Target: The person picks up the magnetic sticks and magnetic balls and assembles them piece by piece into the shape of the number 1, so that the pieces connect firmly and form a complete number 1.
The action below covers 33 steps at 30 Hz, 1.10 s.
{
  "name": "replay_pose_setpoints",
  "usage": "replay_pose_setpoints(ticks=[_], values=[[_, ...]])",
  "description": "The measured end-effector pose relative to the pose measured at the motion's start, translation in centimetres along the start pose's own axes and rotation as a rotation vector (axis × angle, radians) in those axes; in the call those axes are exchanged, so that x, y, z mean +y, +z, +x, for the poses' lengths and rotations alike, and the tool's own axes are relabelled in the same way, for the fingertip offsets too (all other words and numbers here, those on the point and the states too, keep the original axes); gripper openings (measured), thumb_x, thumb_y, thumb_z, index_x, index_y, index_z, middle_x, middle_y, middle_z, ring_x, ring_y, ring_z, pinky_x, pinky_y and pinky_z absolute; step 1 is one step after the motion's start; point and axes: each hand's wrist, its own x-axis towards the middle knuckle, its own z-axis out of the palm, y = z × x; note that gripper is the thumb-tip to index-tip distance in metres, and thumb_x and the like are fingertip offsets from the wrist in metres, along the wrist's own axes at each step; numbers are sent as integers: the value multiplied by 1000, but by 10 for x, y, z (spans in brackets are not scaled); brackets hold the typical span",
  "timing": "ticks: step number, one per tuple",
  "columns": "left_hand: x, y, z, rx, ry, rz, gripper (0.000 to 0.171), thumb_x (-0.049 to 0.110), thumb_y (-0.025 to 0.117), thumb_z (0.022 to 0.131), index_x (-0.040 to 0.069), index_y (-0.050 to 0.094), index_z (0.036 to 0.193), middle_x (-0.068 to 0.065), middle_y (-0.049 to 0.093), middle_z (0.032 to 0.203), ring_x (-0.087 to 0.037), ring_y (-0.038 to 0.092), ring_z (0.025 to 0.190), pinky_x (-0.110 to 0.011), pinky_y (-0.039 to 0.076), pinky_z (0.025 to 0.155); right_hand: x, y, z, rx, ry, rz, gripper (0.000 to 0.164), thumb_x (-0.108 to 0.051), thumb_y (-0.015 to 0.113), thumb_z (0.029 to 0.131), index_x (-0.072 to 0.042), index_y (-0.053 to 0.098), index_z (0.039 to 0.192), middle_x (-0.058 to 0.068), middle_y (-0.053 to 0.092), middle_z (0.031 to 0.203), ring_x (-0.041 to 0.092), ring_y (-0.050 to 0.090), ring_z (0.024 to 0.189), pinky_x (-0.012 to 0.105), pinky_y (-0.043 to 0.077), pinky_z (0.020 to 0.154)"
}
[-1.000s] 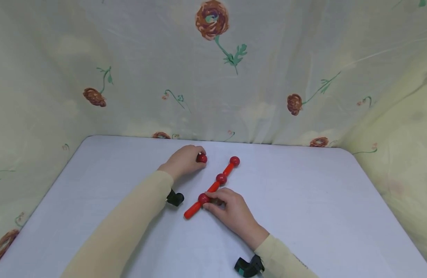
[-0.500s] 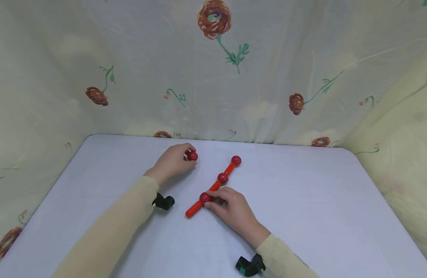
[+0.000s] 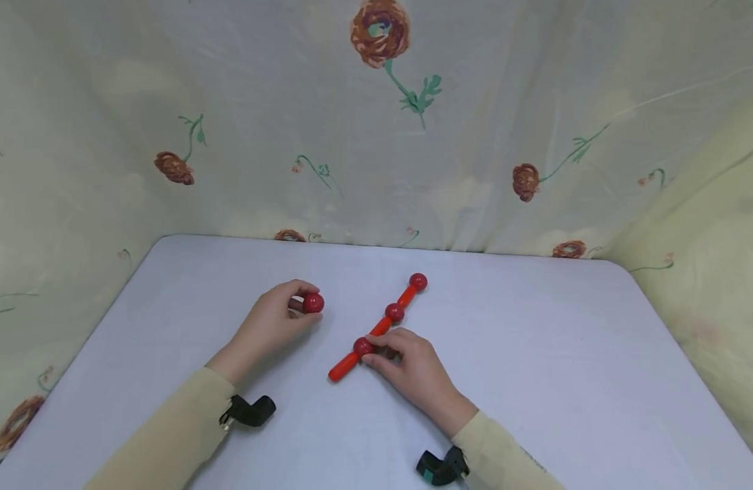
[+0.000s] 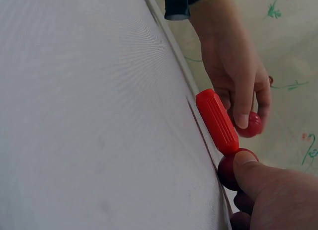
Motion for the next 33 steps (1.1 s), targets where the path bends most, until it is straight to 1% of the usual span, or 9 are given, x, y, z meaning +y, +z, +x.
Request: replay_pose_setpoints(ticks=[3,5,9,12,21,26,30,33], values=[[-2,-2,-18,37,7,-38,40,19,80,85,14,62,120,-1,62,113,-17,65,94,-34,56,80,0,0,0,7,-9,-4,33,-28,80,85,-20,74,116,-16,65,99,4,58,83,23,51,72],[-2,-3,-27,49,5,-53,40,18,80,84,14,62,119,-1,62,112,-17,66,91,-33,56,79,0,0,0,13,-8,-4,33,-27,81,84,-20,74,116,-16,65,99,5,58,83,24,51,72],[-2,-2,-42,50,-17,-82,41,16,81,83,13,62,119,-2,62,111,-15,66,87,-32,56,77,0,-1,0,11,0,-3,33,-26,81,84,-20,74,116,-17,65,99,4,58,83,24,51,72],[-5,1,-50,48,-29,-104,41,17,81,83,14,62,119,-2,63,110,-15,66,86,-30,56,76,0,0,1,7,6,-2,33,-26,81,84,-20,74,116,-18,65,99,4,58,83,24,51,73],[-17,9,-64,63,-75,-214,42,17,82,83,13,60,119,-5,64,110,-15,68,86,-29,56,77,-1,1,1,-1,4,7,33,-26,81,84,-20,74,116,-17,65,99,4,58,83,24,51,72],[-23,11,-69,65,-78,-258,42,19,81,83,15,56,117,-5,64,109,-14,68,87,-29,55,77,-3,1,1,-1,6,8,33,-26,81,84,-20,74,116,-17,65,99,5,58,83,24,51,72],[-26,13,-71,61,-51,-249,42,19,82,83,15,55,114,-3,66,103,-12,68,84,-28,55,76,-3,0,1,3,-3,4,33,-26,81,84,-20,74,116,-17,66,98,5,58,83,24,51,72],[-26,16,-71,61,-5,-226,40,17,83,81,14,55,111,-2,66,99,-11,67,78,-28,55,74,-2,0,1,5,-5,-1,33,-26,81,84,-20,74,116,-18,65,98,5,58,82,24,51,72]])
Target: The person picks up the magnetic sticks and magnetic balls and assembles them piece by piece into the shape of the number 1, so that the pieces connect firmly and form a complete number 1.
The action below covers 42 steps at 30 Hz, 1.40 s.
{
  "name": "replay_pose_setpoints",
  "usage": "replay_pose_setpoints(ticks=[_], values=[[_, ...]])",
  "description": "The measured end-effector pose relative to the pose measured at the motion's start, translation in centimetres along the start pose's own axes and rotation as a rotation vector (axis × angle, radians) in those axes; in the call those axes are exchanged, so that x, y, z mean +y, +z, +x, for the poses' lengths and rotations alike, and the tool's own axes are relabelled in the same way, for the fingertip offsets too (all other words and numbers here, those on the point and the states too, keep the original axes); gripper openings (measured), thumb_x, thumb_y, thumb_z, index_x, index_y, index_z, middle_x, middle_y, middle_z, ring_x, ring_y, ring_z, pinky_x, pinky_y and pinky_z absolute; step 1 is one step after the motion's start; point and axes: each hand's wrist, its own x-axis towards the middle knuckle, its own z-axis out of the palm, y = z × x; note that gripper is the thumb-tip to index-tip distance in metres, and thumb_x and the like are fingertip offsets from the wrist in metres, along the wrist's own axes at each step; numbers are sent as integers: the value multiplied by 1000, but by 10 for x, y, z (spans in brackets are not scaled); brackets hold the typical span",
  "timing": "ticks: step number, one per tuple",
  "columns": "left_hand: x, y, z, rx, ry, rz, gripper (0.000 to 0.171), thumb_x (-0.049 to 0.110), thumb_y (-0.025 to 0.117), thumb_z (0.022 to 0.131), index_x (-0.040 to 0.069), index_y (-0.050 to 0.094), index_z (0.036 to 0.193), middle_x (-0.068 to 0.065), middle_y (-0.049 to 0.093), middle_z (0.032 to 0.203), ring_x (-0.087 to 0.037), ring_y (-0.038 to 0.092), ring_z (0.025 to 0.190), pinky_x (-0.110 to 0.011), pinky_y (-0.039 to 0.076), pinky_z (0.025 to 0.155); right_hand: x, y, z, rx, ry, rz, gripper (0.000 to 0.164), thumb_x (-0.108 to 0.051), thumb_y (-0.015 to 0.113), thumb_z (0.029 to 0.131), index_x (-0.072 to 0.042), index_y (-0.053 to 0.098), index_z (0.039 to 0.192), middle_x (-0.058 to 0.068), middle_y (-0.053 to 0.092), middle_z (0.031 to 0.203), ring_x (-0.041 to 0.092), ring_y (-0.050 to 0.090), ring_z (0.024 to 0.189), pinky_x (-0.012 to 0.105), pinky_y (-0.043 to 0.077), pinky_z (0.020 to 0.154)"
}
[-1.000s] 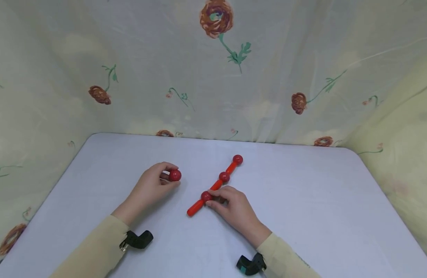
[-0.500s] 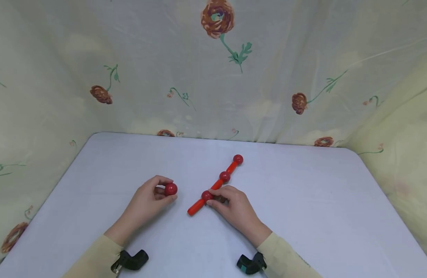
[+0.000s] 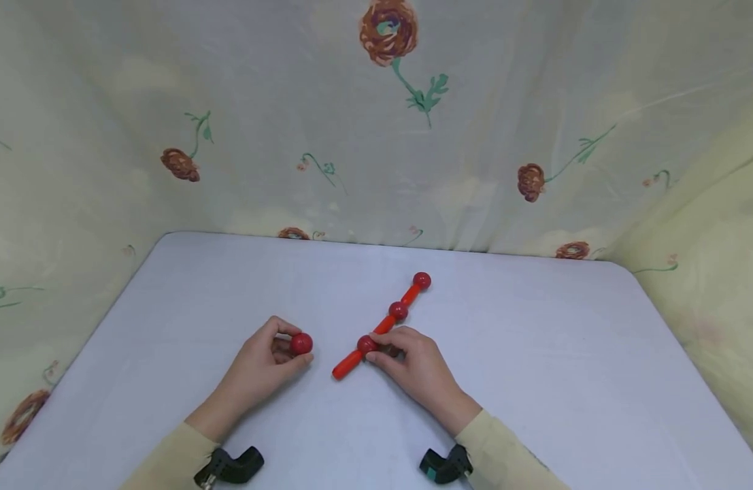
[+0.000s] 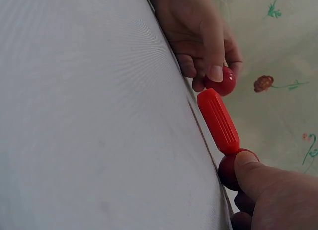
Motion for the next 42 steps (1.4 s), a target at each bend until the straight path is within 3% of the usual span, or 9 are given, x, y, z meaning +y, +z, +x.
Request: replay_pose_setpoints(ticks=[4,13,23,32,42], values=[[1,2,-2,-20,71,23,39,16,85,78,14,56,105,0,65,93,-11,65,74,-28,55,70,1,0,-1,1,0,0,33,-26,81,84,-20,74,116,-17,65,98,5,58,82,24,51,71],[3,3,-4,-72,187,130,38,27,88,75,26,62,102,12,63,92,-8,61,76,-26,53,66,2,0,0,5,-3,-8,35,-27,81,84,-20,74,117,-16,66,98,5,58,81,24,51,71],[4,3,-7,-142,235,223,35,50,82,76,34,61,99,19,59,84,-6,54,74,-26,46,64,2,-1,0,-6,2,-23,34,-27,81,84,-20,74,116,-17,65,98,4,58,81,24,51,71],[3,4,-8,-152,261,240,35,53,80,77,33,59,96,19,58,82,-5,54,74,-25,47,64,1,-1,1,-13,10,-26,34,-26,81,84,-20,74,117,-16,66,98,4,58,81,24,51,70],[0,9,-9,-188,360,261,30,46,83,78,35,60,93,19,55,78,-4,52,70,-23,46,61,1,-1,0,-16,15,-30,35,-28,80,84,-21,74,117,-17,65,98,4,57,81,24,51,71]])
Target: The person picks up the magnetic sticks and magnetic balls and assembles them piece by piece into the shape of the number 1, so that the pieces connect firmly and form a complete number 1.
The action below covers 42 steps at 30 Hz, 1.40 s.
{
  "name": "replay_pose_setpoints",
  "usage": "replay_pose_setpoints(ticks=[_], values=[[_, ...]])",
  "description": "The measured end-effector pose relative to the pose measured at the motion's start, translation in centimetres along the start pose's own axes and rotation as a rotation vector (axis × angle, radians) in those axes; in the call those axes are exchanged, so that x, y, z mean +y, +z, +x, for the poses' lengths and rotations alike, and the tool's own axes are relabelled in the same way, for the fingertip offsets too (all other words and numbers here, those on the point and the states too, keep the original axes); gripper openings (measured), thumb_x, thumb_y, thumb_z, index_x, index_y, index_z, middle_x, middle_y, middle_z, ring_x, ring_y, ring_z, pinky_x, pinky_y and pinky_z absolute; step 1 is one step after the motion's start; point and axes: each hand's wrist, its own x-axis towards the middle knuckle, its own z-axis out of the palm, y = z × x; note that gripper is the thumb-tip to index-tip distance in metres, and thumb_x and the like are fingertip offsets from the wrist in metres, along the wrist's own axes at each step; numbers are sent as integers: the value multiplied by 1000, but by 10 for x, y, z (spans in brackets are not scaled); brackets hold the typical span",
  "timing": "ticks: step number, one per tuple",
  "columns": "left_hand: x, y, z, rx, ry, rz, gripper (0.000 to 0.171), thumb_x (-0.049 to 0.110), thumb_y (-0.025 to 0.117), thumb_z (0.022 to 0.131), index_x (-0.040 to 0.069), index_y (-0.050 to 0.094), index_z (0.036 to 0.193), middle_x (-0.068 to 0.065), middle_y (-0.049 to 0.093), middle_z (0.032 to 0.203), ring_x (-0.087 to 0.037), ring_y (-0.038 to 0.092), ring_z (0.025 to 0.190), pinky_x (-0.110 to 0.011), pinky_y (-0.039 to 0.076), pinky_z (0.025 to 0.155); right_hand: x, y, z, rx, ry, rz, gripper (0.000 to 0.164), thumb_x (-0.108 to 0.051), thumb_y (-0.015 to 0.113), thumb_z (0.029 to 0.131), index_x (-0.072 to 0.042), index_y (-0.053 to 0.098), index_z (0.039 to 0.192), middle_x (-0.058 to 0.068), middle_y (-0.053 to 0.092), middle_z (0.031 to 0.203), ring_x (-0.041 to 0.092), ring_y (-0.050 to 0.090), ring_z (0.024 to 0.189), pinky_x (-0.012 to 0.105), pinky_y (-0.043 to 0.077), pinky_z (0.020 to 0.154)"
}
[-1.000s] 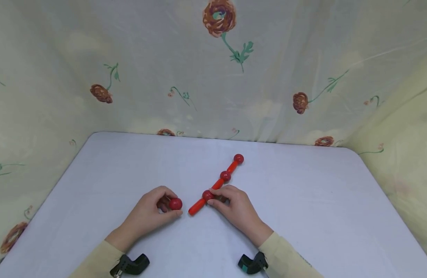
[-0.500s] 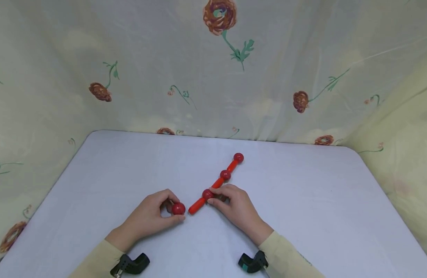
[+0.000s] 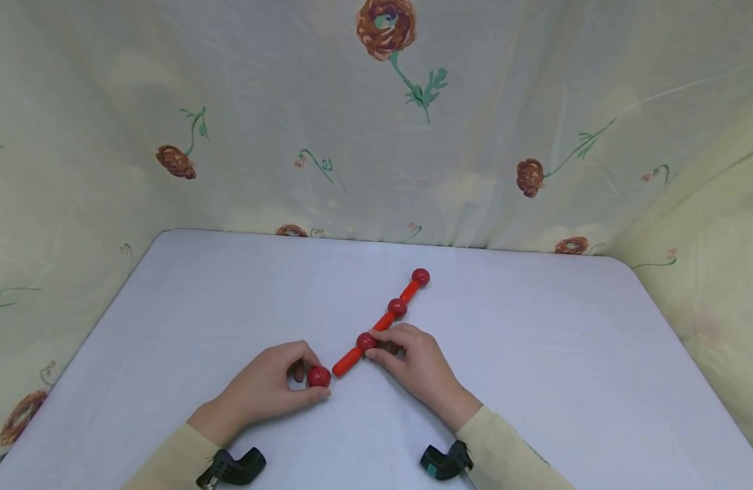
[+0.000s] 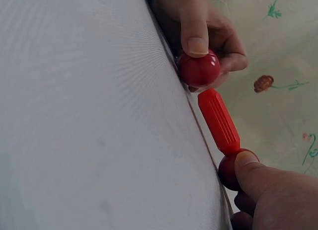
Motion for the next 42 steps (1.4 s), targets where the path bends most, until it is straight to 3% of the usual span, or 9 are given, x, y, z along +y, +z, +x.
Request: replay_pose_setpoints(ticks=[5,12,21,32,42], values=[[4,3,0,17,12,15,30,41,85,76,35,60,92,19,54,77,-5,51,68,-22,44,58,0,0,0,-1,5,0,35,-28,80,84,-21,73,118,-17,65,98,4,57,82,23,51,71],[11,8,2,19,-20,60,33,51,82,76,34,57,91,21,53,76,-4,48,65,-21,42,56,-1,0,0,0,19,2,34,-28,81,83,-21,74,116,-17,65,99,2,57,82,23,51,72],[11,10,1,13,25,54,37,57,80,74,34,57,90,23,54,76,-3,48,64,-21,42,55,-2,0,0,-2,19,0,34,-29,81,83,-21,74,115,-17,65,99,2,57,82,23,52,73],[10,9,1,4,2,40,38,60,79,73,35,58,91,18,54,74,-4,48,63,-21,41,54,-1,1,-1,3,23,5,33,-28,82,83,-22,73,115,-16,65,99,4,58,82,24,52,73],[9,8,1,-25,41,15,26,48,78,82,37,63,100,24,56,84,-4,51,69,-21,45,61,-3,-1,0,-2,24,13,36,-28,82,82,-21,73,117,-14,66,98,4,58,82,25,52,72]])
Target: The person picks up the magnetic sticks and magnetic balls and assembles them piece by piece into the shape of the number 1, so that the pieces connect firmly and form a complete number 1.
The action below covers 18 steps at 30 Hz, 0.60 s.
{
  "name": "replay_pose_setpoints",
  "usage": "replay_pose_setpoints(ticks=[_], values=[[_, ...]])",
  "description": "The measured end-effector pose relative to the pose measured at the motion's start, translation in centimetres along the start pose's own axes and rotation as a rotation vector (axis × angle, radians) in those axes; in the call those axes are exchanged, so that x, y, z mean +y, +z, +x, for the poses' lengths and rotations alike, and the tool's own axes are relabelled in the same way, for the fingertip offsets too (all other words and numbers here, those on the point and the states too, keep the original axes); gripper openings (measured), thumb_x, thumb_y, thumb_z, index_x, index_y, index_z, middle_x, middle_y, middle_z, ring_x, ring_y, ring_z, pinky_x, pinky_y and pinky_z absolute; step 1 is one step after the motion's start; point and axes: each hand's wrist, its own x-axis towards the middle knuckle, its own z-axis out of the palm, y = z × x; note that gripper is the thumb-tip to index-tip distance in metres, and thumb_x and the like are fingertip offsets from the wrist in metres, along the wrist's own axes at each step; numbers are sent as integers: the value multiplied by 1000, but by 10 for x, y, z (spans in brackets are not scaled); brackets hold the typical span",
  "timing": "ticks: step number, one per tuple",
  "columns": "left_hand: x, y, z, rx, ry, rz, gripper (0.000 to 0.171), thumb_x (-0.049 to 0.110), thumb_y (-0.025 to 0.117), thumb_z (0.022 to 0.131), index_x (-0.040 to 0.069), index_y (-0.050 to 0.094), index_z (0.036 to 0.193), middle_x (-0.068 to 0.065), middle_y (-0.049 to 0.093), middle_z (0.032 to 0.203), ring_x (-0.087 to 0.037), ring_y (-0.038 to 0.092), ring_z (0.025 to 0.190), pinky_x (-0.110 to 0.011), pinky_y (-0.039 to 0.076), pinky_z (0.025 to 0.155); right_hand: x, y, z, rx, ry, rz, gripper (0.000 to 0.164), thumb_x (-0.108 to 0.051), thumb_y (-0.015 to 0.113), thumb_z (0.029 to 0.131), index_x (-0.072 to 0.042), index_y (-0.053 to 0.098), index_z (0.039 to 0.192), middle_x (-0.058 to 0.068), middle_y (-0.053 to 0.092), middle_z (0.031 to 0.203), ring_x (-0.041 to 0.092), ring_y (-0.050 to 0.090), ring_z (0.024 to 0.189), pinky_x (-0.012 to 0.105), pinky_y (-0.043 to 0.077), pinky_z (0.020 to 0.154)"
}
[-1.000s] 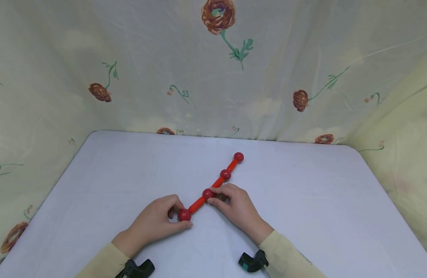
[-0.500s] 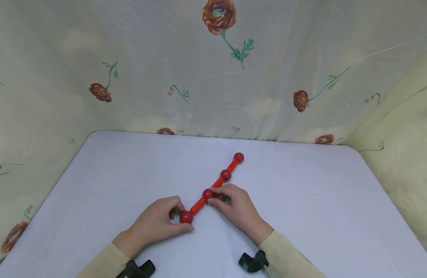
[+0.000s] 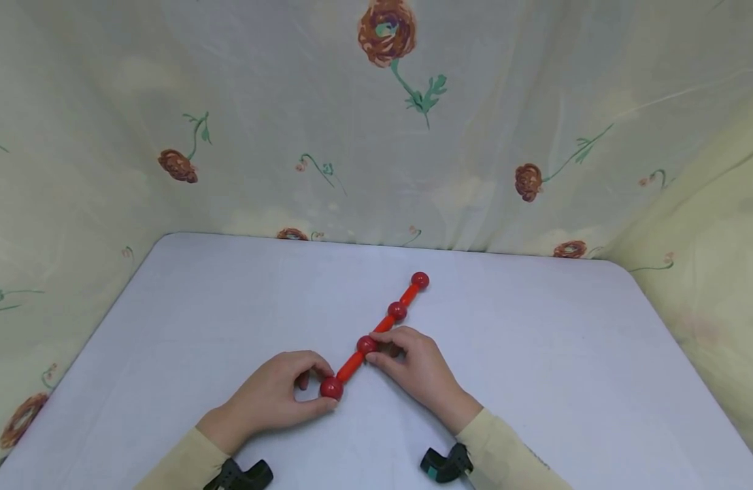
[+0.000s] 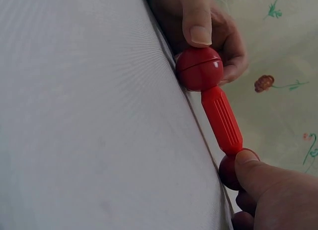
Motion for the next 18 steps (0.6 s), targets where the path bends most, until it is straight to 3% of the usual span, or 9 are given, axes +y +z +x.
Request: replay_pose_setpoints(ticks=[10,14,18], values=[[-2,-1,-1,4,11,-24,26,50,77,82,38,64,101,25,58,87,-3,52,71,-22,46,62,3,-8,4,-6,26,33,36,-34,80,85,-23,72,118,-13,63,99,6,58,83,25,52,73],[-2,0,-1,-7,-7,-19,27,51,77,81,37,65,101,26,58,87,-3,51,71,-22,46,63,15,-18,10,69,93,48,33,-30,78,87,-22,72,118,-9,62,96,9,59,82,28,53,73],[-1,-1,-1,-14,-16,-12,28,51,78,81,37,65,101,26,58,87,-3,51,72,-22,47,63,29,-28,18,122,144,-9,33,-29,75,90,-20,70,121,-5,62,99,10,59,83,29,54,73]])
